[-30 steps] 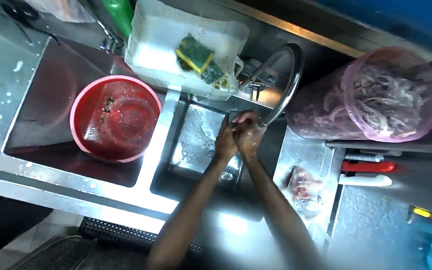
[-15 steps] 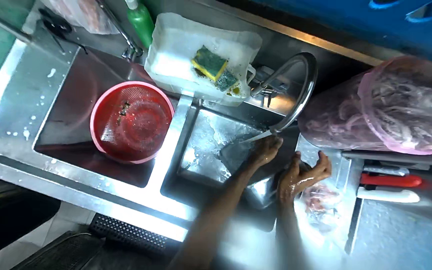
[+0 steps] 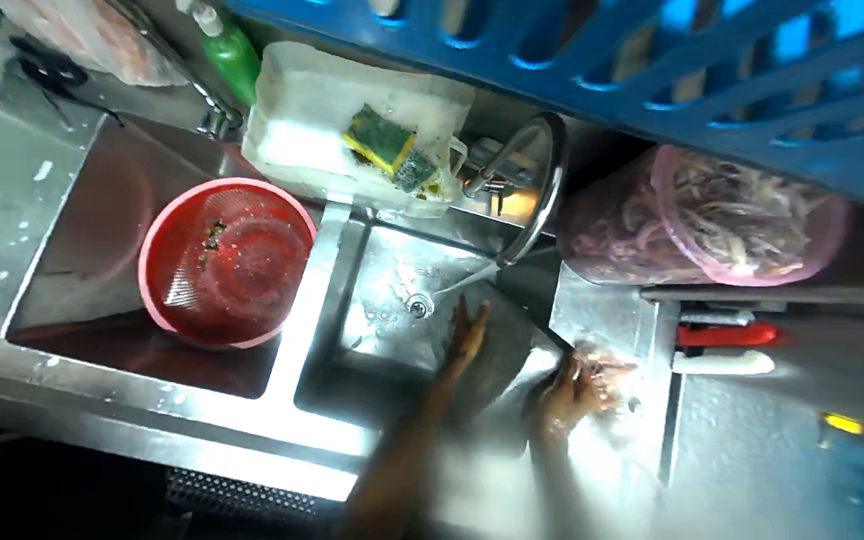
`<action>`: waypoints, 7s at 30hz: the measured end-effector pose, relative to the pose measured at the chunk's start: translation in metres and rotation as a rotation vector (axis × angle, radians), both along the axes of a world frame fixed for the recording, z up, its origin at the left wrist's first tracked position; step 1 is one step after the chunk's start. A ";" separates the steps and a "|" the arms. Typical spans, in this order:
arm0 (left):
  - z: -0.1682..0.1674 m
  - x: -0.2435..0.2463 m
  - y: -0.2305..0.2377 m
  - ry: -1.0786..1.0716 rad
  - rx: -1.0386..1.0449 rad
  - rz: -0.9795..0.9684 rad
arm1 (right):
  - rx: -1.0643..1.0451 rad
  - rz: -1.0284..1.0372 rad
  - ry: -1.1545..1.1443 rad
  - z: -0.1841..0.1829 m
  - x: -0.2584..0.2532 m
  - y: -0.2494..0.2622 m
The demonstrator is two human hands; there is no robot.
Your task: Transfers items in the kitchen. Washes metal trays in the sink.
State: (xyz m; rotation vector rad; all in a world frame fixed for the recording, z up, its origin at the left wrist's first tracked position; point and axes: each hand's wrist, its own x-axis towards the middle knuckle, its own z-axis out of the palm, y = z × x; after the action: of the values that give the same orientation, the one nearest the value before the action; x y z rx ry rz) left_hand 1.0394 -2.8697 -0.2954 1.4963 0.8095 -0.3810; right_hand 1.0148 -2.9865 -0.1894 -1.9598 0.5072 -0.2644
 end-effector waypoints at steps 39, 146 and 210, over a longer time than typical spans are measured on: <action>0.088 -0.009 0.172 -0.550 -0.594 0.261 | -0.512 0.822 -0.565 0.121 0.004 -0.136; 0.089 0.086 0.067 0.129 0.173 0.534 | 0.411 0.537 -0.128 0.069 -0.004 -0.080; 0.344 -0.239 -0.012 -1.242 1.294 0.790 | -0.221 1.034 0.188 0.052 -0.030 -0.072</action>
State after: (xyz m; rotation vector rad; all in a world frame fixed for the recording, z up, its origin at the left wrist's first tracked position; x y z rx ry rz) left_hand 0.7999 -2.8818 0.0491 1.8812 0.4675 1.8130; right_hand 0.9851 -3.0586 -0.1373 -2.2091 -0.4699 0.5406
